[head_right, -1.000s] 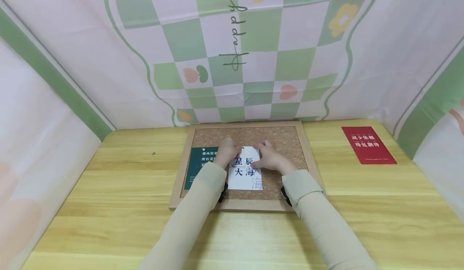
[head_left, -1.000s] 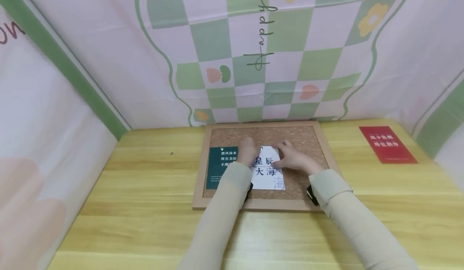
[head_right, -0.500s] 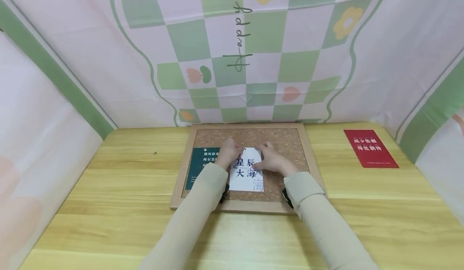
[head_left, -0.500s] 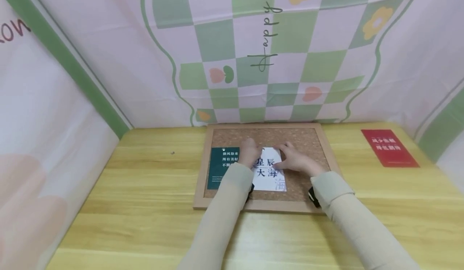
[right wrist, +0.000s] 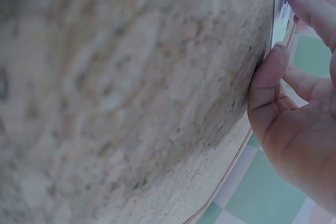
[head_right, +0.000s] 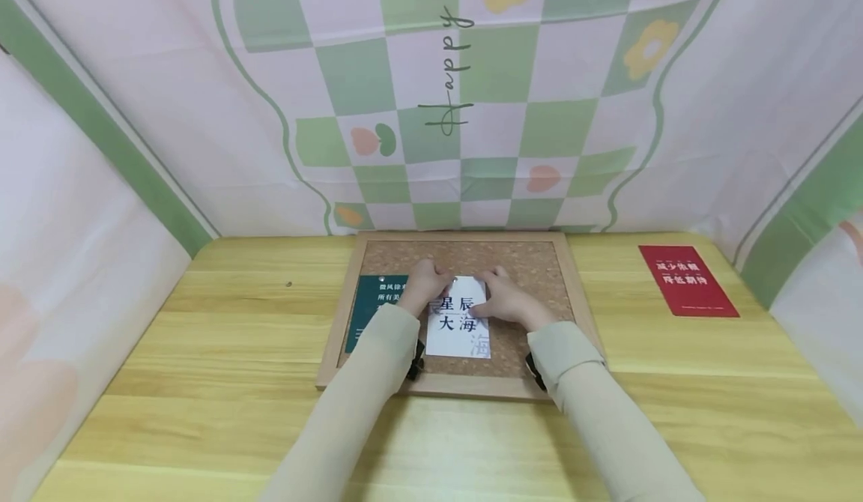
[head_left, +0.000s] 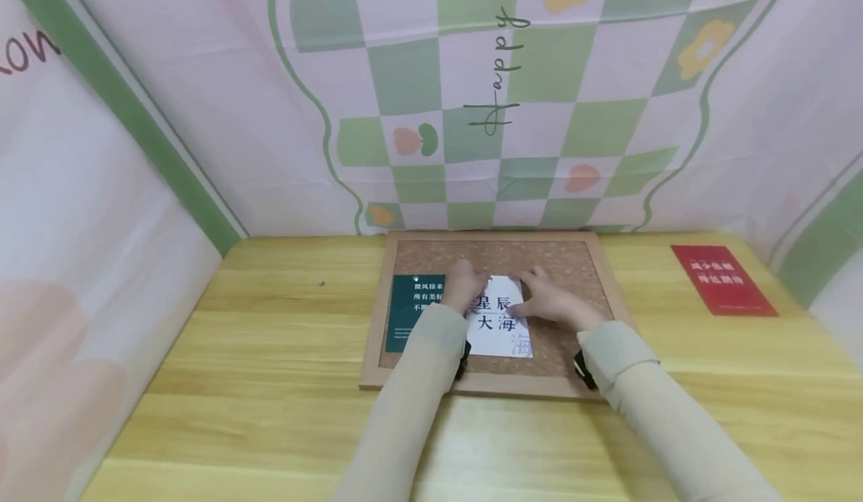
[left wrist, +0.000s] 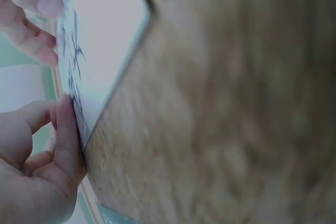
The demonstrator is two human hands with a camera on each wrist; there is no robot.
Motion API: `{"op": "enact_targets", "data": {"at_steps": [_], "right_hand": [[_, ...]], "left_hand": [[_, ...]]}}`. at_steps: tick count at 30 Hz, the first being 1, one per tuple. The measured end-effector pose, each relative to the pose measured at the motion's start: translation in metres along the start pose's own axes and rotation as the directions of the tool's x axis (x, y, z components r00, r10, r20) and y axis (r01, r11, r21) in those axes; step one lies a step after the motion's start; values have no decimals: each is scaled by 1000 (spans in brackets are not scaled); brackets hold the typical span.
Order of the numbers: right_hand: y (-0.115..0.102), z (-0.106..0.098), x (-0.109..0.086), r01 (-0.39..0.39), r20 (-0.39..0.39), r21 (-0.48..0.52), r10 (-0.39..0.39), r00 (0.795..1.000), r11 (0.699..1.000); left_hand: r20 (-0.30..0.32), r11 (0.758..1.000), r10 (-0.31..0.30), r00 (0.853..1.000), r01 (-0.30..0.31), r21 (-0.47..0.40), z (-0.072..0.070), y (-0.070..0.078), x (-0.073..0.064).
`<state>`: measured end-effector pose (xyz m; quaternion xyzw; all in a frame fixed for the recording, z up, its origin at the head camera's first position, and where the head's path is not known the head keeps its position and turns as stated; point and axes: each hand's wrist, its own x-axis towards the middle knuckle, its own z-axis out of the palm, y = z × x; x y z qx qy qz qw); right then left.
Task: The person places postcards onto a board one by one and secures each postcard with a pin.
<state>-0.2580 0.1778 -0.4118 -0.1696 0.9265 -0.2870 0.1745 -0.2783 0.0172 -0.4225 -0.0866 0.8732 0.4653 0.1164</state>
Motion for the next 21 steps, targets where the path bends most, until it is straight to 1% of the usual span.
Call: {"op": "enact_targets", "data": {"at_steps": [3, 6, 9, 12, 13, 16, 19, 21], "right_hand": [[-2, -1, 0, -18, 9, 2, 17, 1000, 1000], [-3, -1, -1, -28, 14, 3, 28, 1000, 1000], [-3, -1, -1, -28, 11, -3, 28, 1000, 1000], [-2, 0, 0, -30, 10, -21, 30, 999, 999], [-2, 0, 0, -33, 10, -24, 33, 999, 999], [-2, 1, 2, -41, 7, -35, 42, 999, 999], [-2, 1, 2, -52, 1, -38, 52, 999, 998], [-3, 1, 2, -53, -3, -36, 53, 999, 998]], "left_hand": [[-5, 1000, 9, 1000, -9, -19, -2, 1, -2], [-5, 1000, 23, 1000, -23, -18, -5, 4, -6], [-5, 998, 51, 999, -51, -26, -10, 8, -8], [-18, 996, 88, 996, -88, -17, -17, 11, -9], [-26, 995, 103, 994, -104, -6, -20, 11, -8], [-62, 992, 127, 990, -126, 25, -31, 10, -6], [-99, 990, 139, 985, -137, 30, -42, 5, -4], [-129, 988, 156, 979, -153, 34, -50, 2, -3]]}}
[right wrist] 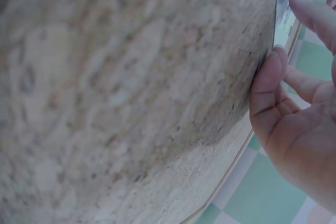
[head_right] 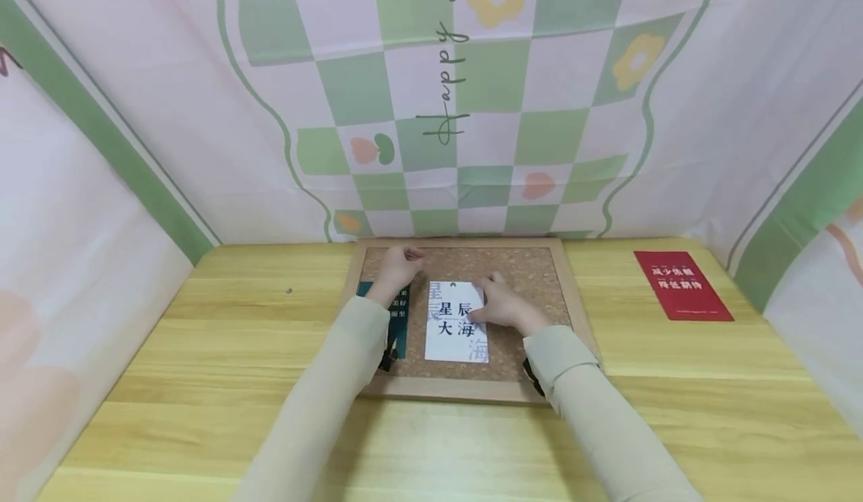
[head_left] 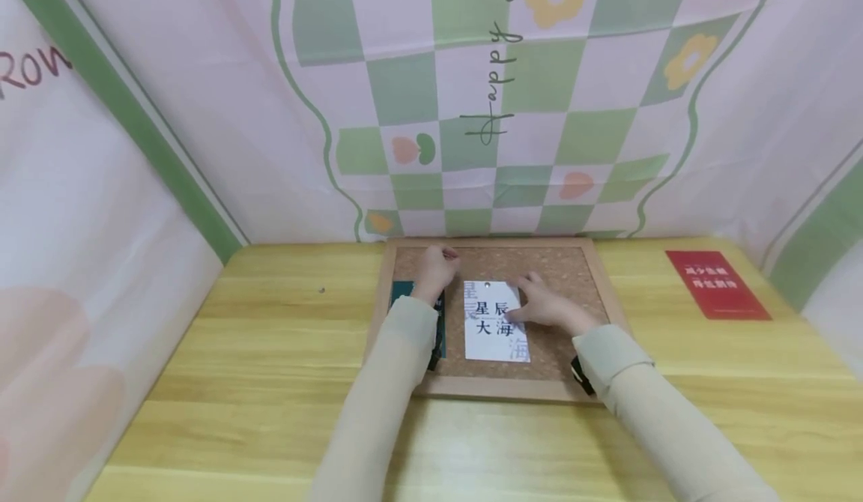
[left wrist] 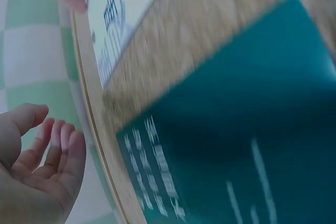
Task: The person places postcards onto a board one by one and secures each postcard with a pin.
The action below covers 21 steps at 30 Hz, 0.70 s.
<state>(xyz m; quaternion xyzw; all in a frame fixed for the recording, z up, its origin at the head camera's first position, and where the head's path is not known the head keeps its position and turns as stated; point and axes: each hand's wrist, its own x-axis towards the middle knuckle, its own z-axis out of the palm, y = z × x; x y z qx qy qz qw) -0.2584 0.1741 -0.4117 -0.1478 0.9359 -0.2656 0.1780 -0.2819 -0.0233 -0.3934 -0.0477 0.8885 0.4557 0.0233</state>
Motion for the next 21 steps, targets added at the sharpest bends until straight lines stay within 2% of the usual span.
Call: {"op": "enact_targets", "data": {"at_steps": [8, 13, 18, 21], "right_hand": [[-2, 0, -2, -12, -2, -13, 12, 1000, 1000], [-2, 0, -4, -20, 3, -17, 20, 1000, 1000], [-2, -1, -4, -7, -2, -20, 6, 1000, 1000], [-2, -2, -5, 4, 2, -15, -4, 1000, 1000]], "left_hand": [[-124, 1000, 12, 992, -9, 26, -26, -22, 1], [-156, 999, -52, 986, 50, -16, -36, -35, 2], [-225, 994, -83, 971, 98, 56, -44, -43, 1], [-235, 989, -110, 966, 130, 72, -48, -49, 0]]}}
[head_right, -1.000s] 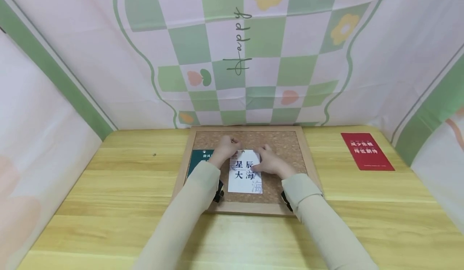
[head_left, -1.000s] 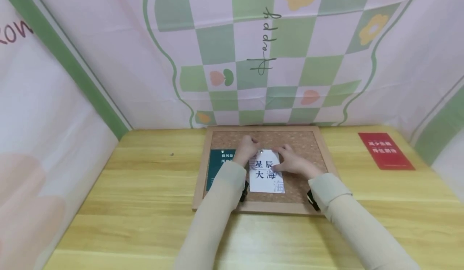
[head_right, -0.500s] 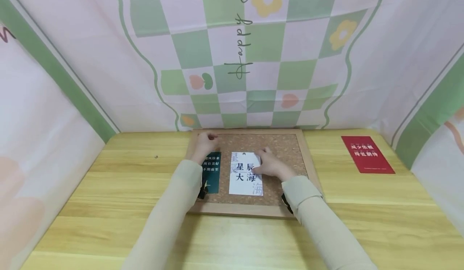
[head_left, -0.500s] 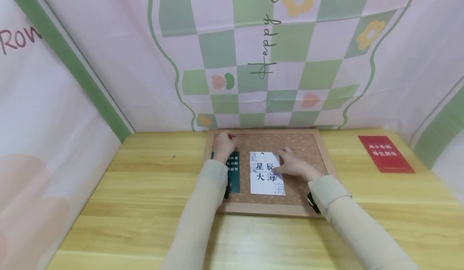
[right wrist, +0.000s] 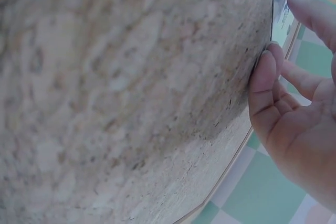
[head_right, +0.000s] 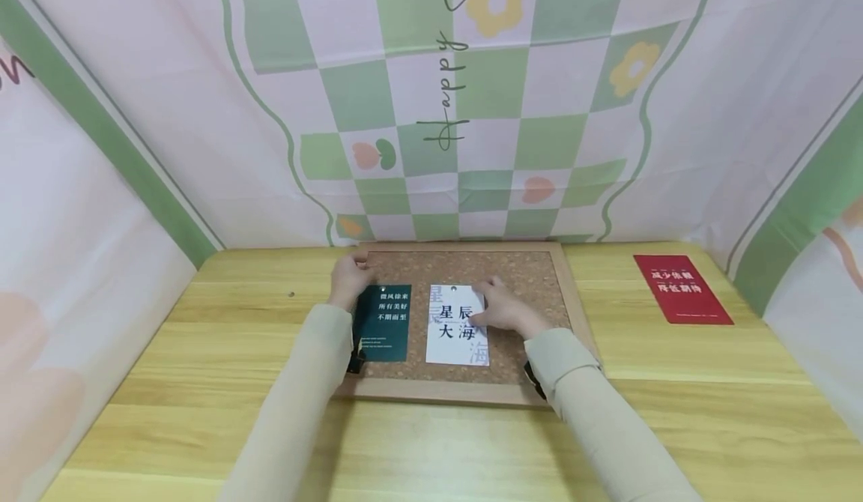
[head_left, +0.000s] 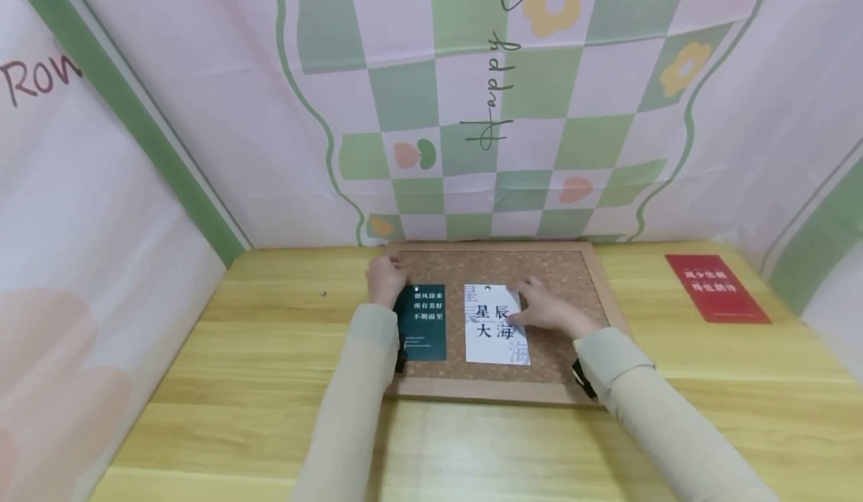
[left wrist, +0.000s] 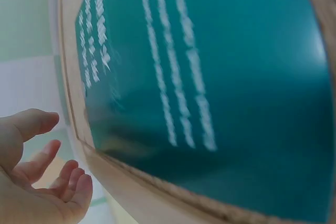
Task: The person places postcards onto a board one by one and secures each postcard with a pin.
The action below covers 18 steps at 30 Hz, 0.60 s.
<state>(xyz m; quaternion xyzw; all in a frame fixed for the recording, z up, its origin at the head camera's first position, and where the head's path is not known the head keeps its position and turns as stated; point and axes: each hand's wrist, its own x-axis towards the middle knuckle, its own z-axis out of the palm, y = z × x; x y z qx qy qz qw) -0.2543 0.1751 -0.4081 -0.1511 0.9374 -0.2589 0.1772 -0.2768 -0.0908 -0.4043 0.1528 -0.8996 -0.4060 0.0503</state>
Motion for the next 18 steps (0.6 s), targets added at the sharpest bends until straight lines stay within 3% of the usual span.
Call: {"op": "enact_targets", "data": {"at_steps": [10, 18], "right_hand": [[4, -8, -1, 61, 30, 12, -62, 998, 998], [10, -16, 3, 85, 16, 124, -87, 996, 989]], "left_hand": [[11, 996, -79, 997, 79, 49, -6, -14, 6], [50, 994, -107, 993, 106, 21, -10, -20, 5]]}}
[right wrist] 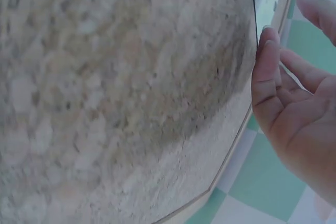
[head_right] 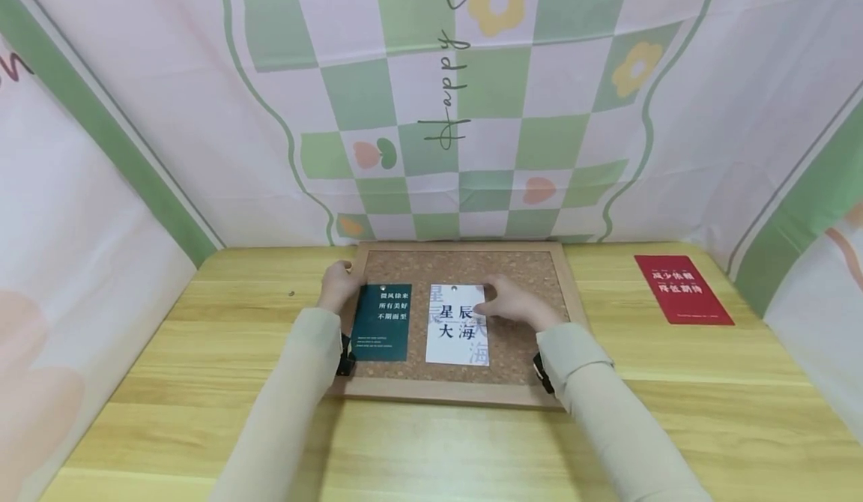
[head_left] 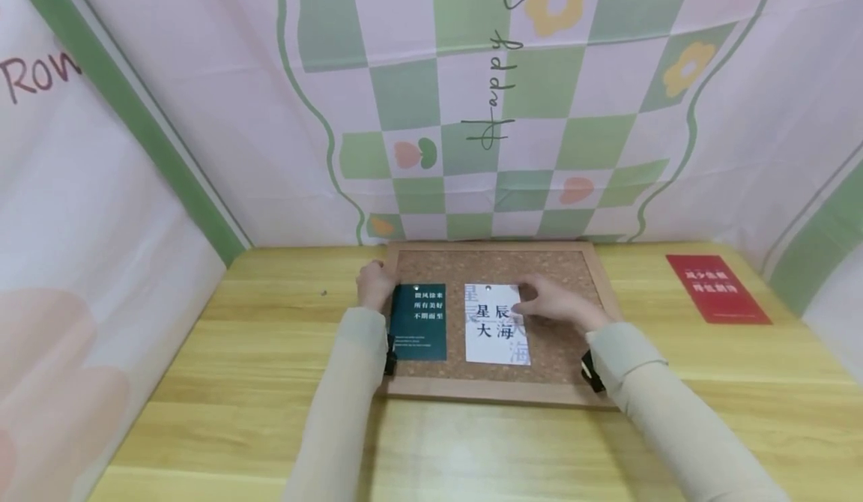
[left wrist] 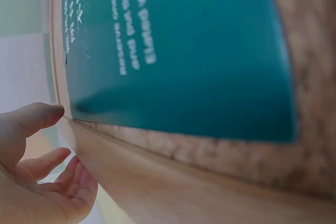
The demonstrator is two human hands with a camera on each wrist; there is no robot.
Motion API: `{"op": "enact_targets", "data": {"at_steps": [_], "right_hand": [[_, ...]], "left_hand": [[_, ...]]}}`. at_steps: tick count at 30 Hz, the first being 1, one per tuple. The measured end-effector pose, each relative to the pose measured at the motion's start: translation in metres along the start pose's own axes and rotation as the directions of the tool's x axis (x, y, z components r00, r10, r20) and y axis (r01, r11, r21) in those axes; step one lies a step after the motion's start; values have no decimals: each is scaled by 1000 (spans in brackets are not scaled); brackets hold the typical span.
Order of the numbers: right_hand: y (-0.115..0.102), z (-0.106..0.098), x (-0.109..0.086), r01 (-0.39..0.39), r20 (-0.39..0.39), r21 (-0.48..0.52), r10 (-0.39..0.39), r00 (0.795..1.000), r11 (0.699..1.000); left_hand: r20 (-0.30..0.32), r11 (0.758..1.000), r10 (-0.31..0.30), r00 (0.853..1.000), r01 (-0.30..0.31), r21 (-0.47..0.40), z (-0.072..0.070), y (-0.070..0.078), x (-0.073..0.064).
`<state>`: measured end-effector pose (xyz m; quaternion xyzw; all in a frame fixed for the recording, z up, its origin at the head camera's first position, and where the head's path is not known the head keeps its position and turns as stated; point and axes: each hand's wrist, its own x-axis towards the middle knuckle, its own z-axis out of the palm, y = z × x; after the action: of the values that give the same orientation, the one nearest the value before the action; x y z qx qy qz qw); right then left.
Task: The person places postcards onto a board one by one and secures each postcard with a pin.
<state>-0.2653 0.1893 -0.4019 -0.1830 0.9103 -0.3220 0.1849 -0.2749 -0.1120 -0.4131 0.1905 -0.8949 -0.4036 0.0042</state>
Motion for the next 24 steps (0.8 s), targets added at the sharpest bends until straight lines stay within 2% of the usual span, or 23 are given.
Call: {"op": "enact_targets", "data": {"at_steps": [2, 6, 13, 16, 19, 22, 24], "right_hand": [[-1, -4, -2, -11, 4, 17, 11, 1000, 1000], [1, -12, -6, 16, -20, 32, -15, 1000, 999], [11, -35, -16, 55, -152, 28, -50, 987, 998], [19, -49, -21, 20, -197, 24, -15, 980, 1000], [29, -62, -28, -52, -238, 34, 59, 970, 998], [41, -73, -36, -121, -299, 54, 131, 945, 991], [50, -79, -41, -152, -350, 64, 165, 922, 986]], "left_hand": [[14, 1000, 0, 1000, 1, -19, 0, -2, -1], [48, 998, -10, 999, 12, -54, 0, -4, -1], [80, 996, -40, 996, 46, -73, 1, -5, 2], [88, 996, -47, 995, 53, -76, 1, -6, 2], [92, 995, -49, 994, 57, -77, 1, -6, 2], [97, 995, -50, 994, 58, -80, 1, -6, 2], [100, 996, -49, 994, 57, -76, 1, -6, 2]]}}
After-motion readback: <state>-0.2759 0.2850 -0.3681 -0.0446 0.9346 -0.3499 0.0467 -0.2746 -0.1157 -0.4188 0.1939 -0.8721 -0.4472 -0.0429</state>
